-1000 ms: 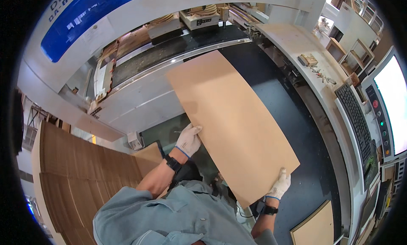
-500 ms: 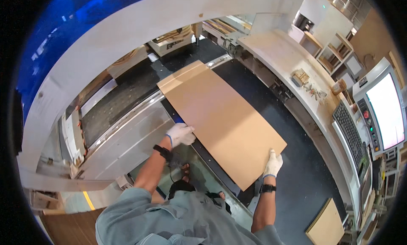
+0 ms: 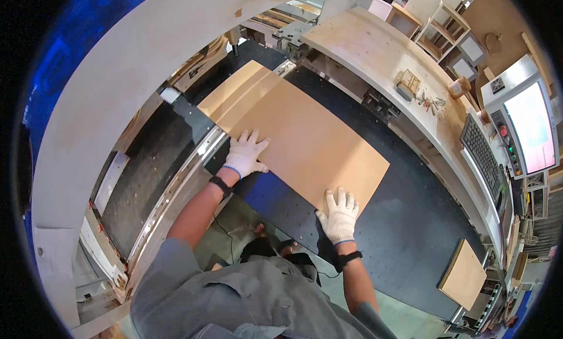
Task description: Picking up wooden boards from a stack, placing them on a machine for processing, and using a hand tool to clean the edges.
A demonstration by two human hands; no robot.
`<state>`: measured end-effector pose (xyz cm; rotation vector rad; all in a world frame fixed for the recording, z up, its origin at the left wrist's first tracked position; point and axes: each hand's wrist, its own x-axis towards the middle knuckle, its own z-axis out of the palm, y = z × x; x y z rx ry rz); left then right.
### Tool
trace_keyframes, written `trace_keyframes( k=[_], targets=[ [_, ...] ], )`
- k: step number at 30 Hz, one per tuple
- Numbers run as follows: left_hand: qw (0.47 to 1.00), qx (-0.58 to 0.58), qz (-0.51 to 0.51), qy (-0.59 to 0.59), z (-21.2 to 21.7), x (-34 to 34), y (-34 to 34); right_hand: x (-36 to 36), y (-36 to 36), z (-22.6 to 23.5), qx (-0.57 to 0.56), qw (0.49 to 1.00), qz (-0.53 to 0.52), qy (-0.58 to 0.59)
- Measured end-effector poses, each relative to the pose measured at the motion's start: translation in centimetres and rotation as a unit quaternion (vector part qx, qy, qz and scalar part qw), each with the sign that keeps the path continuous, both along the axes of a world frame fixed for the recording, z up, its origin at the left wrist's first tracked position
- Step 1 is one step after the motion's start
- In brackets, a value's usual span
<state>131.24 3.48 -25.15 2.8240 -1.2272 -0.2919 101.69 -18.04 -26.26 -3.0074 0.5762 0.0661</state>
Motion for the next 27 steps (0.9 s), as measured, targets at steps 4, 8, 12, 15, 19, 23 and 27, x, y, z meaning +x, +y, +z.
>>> trace_keyframes(
  k=[4, 8, 12, 15, 19, 23, 27],
  targets=[
    [1.0, 0.001, 0.006, -0.004, -0.8, 4.8, -4.3, 4.2, -3.7, -1.6, -0.016, 1.0, -0.016, -0.011],
    [0.999, -0.009, -0.008, -0.038, -1.1, 8.3, -8.6, 7.5, -8.0, -1.8, -0.035, 0.998, -0.011, -0.048],
    [1.0, 0.009, 0.002, -0.018, -0.1, 9.7, -12.6, 10.0, -12.6, -2.0, -0.048, 0.997, -0.014, -0.061],
    [0.997, -0.024, -0.007, -0.069, -1.7, 10.6, -12.8, 11.0, -14.5, -2.5, -0.052, 0.997, 0.01, -0.051],
    [0.998, -0.031, -0.028, -0.055, -1.9, 11.5, -12.6, 10.8, -14.4, -3.2, -0.056, 0.997, 0.03, -0.05],
    [0.997, -0.039, -0.029, -0.058, -2.4, 14.0, -10.3, 13.8, -13.3, -2.6, -0.031, 0.995, 0.078, -0.053],
    [0.991, -0.059, -0.047, -0.109, -4.0, 16.3, -8.7, 16.6, -14.1, -2.5, -0.051, 0.981, 0.164, -0.086]
  ],
)
